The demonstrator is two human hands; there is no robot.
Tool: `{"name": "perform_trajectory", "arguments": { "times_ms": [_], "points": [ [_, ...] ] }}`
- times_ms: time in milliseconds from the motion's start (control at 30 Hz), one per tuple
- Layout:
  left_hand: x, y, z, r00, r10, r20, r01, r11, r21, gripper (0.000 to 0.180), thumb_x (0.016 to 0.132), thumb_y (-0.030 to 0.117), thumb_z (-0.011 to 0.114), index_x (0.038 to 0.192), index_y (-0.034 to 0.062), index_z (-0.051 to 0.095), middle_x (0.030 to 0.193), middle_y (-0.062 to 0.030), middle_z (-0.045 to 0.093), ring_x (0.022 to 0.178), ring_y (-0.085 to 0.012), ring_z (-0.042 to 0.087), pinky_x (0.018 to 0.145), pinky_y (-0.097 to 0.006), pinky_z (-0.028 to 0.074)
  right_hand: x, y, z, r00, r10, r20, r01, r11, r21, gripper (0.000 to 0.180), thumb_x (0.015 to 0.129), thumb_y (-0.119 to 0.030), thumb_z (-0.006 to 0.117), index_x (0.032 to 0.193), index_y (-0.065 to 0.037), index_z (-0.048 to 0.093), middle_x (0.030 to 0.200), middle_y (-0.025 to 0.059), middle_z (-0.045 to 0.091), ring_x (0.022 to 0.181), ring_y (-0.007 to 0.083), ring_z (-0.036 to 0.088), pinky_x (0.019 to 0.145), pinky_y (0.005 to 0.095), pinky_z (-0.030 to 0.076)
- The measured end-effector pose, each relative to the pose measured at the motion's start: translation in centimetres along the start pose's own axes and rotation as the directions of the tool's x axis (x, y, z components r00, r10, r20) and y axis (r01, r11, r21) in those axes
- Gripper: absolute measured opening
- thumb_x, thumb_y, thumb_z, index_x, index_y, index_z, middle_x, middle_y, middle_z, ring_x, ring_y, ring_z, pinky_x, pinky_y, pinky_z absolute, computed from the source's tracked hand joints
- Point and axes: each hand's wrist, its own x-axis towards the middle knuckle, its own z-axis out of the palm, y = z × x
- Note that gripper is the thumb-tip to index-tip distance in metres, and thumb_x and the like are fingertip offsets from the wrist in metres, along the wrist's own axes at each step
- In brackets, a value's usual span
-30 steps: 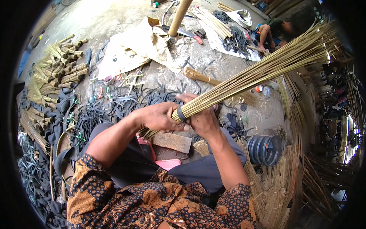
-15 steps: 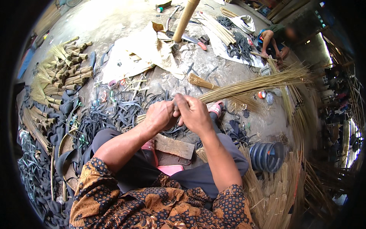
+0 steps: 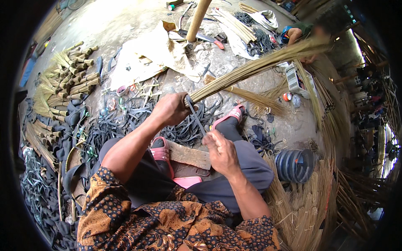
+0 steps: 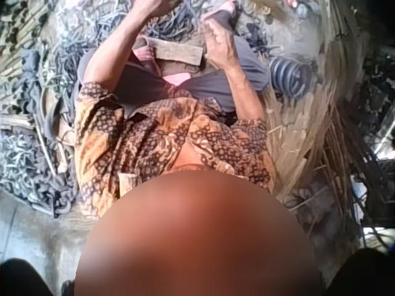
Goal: The person gathers bundles of thin sticks, aligns them, and ties them together with rubber bands. The person repeatedly picks up new bundles, aligns them, and secures them with rubber bands.
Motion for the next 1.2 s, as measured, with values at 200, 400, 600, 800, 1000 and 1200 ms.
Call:
{"name": "perform_trajectory", "arguments": {
  "times_ms": [200, 400, 600, 800, 1000, 1200],
  "points": [
    [-2.8, 2.9, -0.9, 0.86, 0.32, 0.397, -0.064, 0.84, -0.538, 0.022, 0.086, 0.02, 0.081, 0.087, 0.0018, 0.069, 0.068, 0.0024, 0.06, 0.063, -0.0069, 0.053, 0.058, -0.03, 0.046, 1.9, 3.8, -2.2, 1.0, -0.026, 0.017, 0.028, 0.995, -0.1, 0.011, 0.104, -0.007, 0.057, 0.102, 0.0, 0.064, 0.083, 0.0145, 0.068, 0.074, 0.0216, 0.064, 0.07, 0.0341, 0.05],
    [-2.8, 3.1, -0.2, 0.573, 0.488, 0.658, 0.247, 0.663, -0.707, 0.039, 0.093, 0.042, 0.08, 0.084, 0.0062, 0.066, 0.061, 0.0015, 0.055, 0.054, -0.0097, 0.055, 0.051, -0.028, 0.043, 4.8, 1.5, -3.4, 0.927, -0.371, 0.06, 0.375, 0.913, -0.159, 0.02, 0.097, -0.009, 0.065, 0.114, 0.0, 0.069, 0.105, 0.0139, 0.072, 0.095, 0.0331, 0.07, 0.088, 0.0437, 0.054],
    [-2.0, 1.2, 1.5, 0.987, 0.05, 0.152, -0.042, 0.998, -0.057, 0.037, 0.088, 0.034, 0.077, 0.099, 0.0008, 0.066, 0.085, -0.0261, 0.073, 0.087, -0.0444, 0.072, 0.076, -0.051, 0.057, 5.0, -2.7, -4.2, 0.975, 0.125, 0.184, -0.121, 0.992, -0.037, 0.035, 0.11, -0.028, 0.052, 0.125, 0.002, 0.065, 0.086, 0.0149, 0.075, 0.065, 0.0202, 0.071, 0.059, 0.0318, 0.055],
    [-2.1, -0.9, 4.0, 0.988, 0.153, 0.005, -0.152, 0.972, 0.178, 0.03, 0.088, 0.029, 0.072, 0.107, 0.0072, 0.064, 0.08, -0.021, 0.073, 0.077, -0.0424, 0.074, 0.068, -0.053, 0.06, 9.3, -1.9, 0.5, 0.898, 0.278, 0.341, -0.421, 0.768, 0.483, 0.062, 0.111, -0.056, 0.041, 0.121, 0.002, 0.061, 0.074, 0.012, 0.072, 0.044, 0.014, 0.062, 0.038, 0.0202, 0.044],
    [-2.1, -1.9, 4.2, 0.992, 0.124, -0.012, -0.115, 0.952, 0.283, 0.029, 0.087, 0.023, 0.072, 0.109, 0.0103, 0.058, 0.084, -0.0199, 0.073, 0.079, -0.0427, 0.073, 0.066, -0.053, 0.057, 6.8, -0.1, 2.2, 0.935, 0.13, 0.331, -0.332, 0.656, 0.678, 0.022, 0.111, -0.022, 0.053, 0.117, -0.002, 0.056, 0.094, 0.0096, 0.071, 0.068, 0.0111, 0.069, 0.058, 0.0238, 0.056],
    [-1.3, -1.5, 4.0, 0.996, -0.017, 0.082, 0.002, 0.984, 0.177, 0.045, 0.095, 0.046, 0.065, 0.112, 0.0044, 0.062, 0.093, -0.027, 0.074, 0.09, -0.0474, 0.072, 0.079, -0.057, 0.056, 3.8, 1.0, 1.3, 0.899, 0.293, 0.325, -0.43, 0.728, 0.534, 0.024, 0.112, -0.025, 0.052, 0.108, -0.003, 0.059, 0.073, 0.0014, 0.061, 0.053, 0.0058, 0.051, 0.049, 0.0212, 0.041]
  ]
}}
